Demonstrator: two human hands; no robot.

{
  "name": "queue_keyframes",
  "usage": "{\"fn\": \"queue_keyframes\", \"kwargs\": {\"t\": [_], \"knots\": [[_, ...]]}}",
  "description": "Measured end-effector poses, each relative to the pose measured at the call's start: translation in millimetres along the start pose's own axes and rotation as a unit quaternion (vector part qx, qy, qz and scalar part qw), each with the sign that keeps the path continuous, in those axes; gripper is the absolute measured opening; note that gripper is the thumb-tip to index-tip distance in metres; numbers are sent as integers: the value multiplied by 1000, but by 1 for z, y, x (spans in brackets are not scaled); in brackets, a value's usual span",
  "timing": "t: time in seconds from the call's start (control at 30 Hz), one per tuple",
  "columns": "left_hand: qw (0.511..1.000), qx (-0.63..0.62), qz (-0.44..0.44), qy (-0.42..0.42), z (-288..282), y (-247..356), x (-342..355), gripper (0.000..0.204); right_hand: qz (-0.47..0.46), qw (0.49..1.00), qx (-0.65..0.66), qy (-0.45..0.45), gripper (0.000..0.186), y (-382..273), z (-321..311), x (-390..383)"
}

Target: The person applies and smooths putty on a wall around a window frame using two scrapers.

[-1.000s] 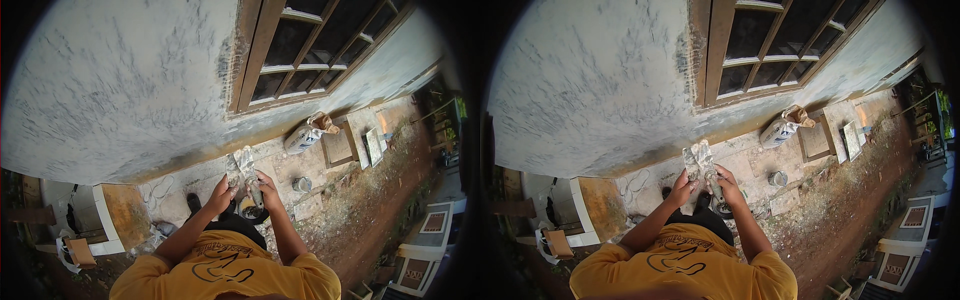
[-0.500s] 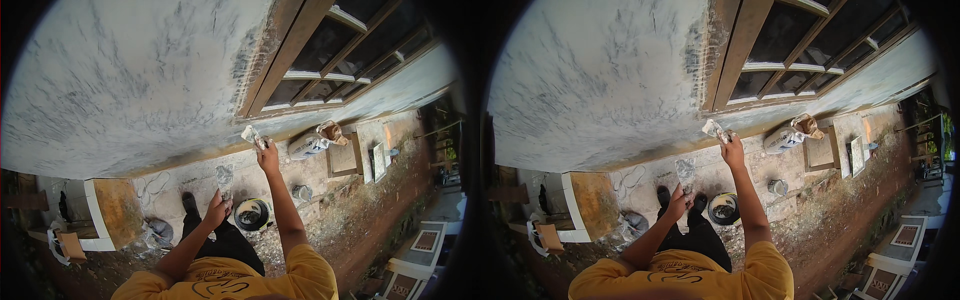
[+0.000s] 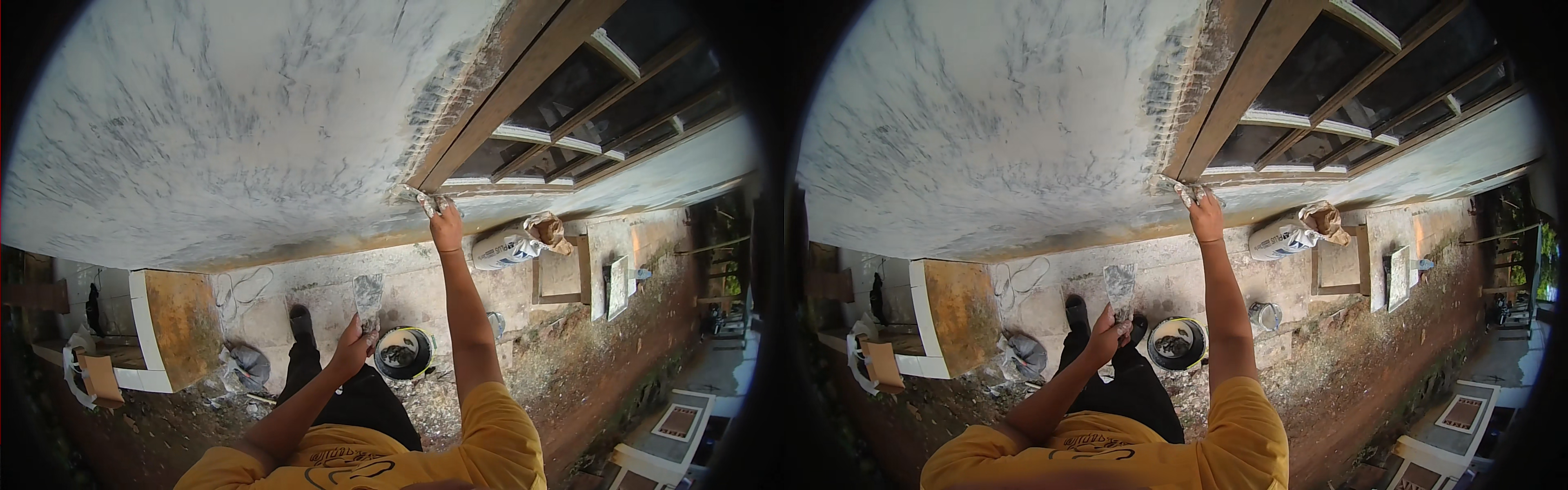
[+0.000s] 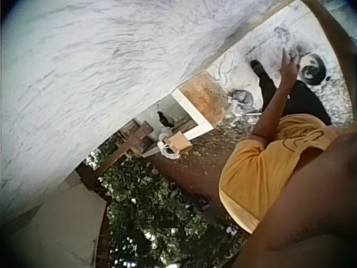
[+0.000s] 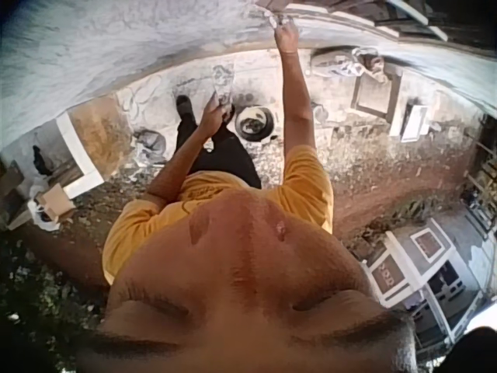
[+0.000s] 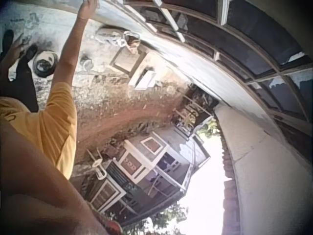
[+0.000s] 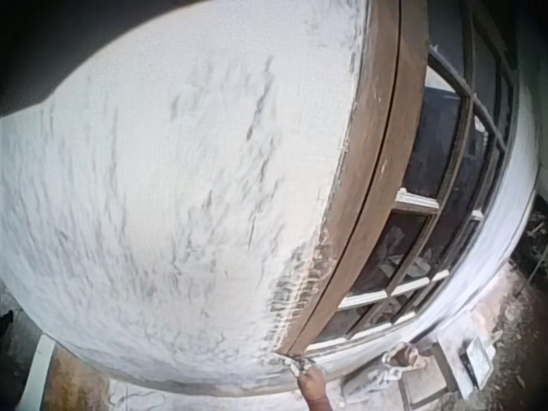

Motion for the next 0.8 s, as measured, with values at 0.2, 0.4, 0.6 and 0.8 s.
{"fn": "queue_keyframes", "kwargs": {"t": [0.2, 0.4, 0.6, 0.8], "knots": [[1000, 3, -5, -5, -2, -4, -2, 41, -1, 1000, -15, -14, 44, 24, -8, -5], [1000, -1, -13, 12, 0, -9, -1, 42, -52, 998, -12, -30, 43, 0, -16, 12], [1000, 17, -11, 5, -1, -7, -2, 39, -72, 994, -57, -61, 42, 12, -15, 9], [1000, -8, -9, 16, -5, -6, -8, 36, -61, 995, -52, -67, 43, 6, -24, 5]]}}
Point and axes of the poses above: each hand's wrist, its own x-axis towards the middle knuckle, its own z-axis out of the palm, y = z × x, the point moved 4 cm from there along x, towards the middle knuckle, and after that the axes turned 14 degrees about -x, right-handed, at the moved point
